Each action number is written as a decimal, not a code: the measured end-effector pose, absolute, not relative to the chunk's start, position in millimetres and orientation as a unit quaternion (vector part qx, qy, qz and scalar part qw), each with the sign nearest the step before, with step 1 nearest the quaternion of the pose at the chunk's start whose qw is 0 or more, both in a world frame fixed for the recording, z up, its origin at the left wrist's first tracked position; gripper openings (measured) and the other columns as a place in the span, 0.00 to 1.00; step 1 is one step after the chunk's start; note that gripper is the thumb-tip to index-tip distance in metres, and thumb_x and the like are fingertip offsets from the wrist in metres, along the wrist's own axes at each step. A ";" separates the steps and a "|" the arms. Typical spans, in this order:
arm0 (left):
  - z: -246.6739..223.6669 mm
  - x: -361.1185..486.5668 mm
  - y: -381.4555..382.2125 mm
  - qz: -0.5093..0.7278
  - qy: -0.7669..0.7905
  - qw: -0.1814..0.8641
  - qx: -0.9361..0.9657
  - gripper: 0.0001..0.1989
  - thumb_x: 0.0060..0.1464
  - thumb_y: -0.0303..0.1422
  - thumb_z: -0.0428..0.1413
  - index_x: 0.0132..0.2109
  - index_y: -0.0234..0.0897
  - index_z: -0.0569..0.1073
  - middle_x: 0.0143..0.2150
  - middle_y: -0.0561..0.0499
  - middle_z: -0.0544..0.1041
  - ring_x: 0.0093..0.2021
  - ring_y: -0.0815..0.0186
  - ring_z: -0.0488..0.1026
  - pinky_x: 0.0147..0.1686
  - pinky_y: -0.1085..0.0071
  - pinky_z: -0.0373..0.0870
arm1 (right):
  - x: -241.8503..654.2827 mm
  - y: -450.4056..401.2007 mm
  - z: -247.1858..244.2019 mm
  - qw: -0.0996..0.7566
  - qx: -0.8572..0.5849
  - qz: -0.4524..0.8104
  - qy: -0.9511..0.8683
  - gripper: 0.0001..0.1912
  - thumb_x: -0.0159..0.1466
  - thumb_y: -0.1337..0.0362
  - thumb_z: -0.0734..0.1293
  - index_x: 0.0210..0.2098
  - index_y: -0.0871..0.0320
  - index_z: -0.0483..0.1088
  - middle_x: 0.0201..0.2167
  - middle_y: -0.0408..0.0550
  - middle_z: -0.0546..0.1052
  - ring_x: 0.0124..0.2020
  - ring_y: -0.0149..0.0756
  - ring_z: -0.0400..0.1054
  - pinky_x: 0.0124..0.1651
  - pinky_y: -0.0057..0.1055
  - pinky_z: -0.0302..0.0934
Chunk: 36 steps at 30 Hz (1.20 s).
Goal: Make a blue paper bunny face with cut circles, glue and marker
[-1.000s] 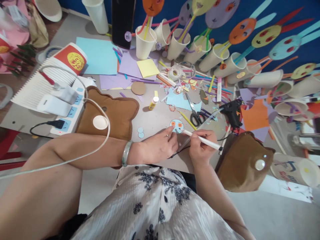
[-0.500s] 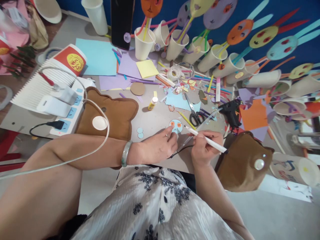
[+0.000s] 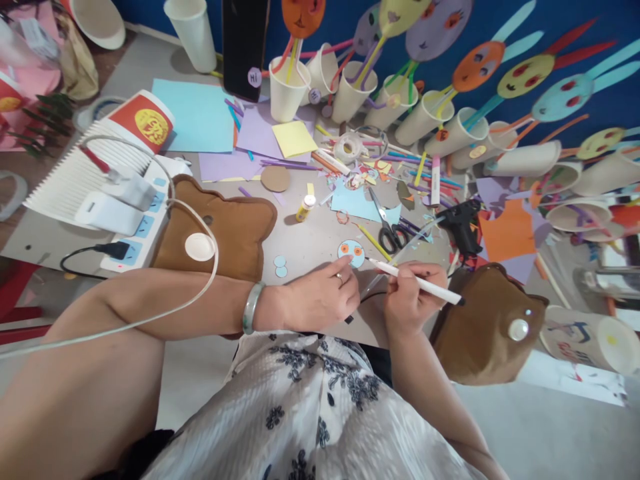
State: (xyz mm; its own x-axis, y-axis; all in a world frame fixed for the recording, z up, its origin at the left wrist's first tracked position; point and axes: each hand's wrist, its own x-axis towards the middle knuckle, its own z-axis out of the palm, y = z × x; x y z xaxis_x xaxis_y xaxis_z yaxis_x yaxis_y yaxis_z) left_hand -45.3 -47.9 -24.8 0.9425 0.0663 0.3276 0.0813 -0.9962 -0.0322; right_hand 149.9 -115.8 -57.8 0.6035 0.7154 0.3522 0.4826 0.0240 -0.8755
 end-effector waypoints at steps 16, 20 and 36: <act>13.1 -39.8 -28.0 0.124 -0.215 -0.379 -0.891 0.23 0.70 0.42 0.42 0.45 0.36 0.80 0.36 0.43 0.83 0.38 0.54 0.82 0.39 0.60 0.75 | 149.8 -110.6 -27.3 0.634 -0.410 0.514 -0.407 0.08 0.63 0.59 0.72 0.29 0.52 0.71 0.16 0.36 0.63 0.15 0.28 0.54 0.17 0.27 0.57; 11.1 -39.8 -29.7 0.116 -0.218 -0.383 -0.890 0.27 0.71 0.46 0.40 0.45 0.36 0.80 0.37 0.42 0.83 0.39 0.53 0.82 0.39 0.59 0.75 | 149.6 -112.7 -31.2 0.627 -0.425 0.496 -0.425 0.08 0.64 0.59 0.71 0.31 0.52 0.71 0.17 0.36 0.64 0.15 0.29 0.55 0.18 0.28 0.56; 5.3 -41.3 -29.1 0.029 -0.207 -0.478 -0.853 0.16 0.70 0.41 0.49 0.55 0.38 0.72 0.42 0.49 0.81 0.39 0.61 0.79 0.41 0.66 0.72 | 154.7 -123.6 -41.5 0.568 -0.472 0.495 -0.458 0.13 0.64 0.52 0.74 0.33 0.52 0.70 0.22 0.40 0.71 0.21 0.30 0.60 0.21 0.28 0.56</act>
State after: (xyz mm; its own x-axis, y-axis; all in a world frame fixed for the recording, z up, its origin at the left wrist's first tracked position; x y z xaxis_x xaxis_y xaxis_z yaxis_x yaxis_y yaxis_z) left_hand -41.3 -29.1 5.3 0.9127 0.3251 -0.2476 0.3808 -0.4567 0.8040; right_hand 154.7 -123.6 -41.5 0.0910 0.9945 0.0524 -0.1297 0.0640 -0.9895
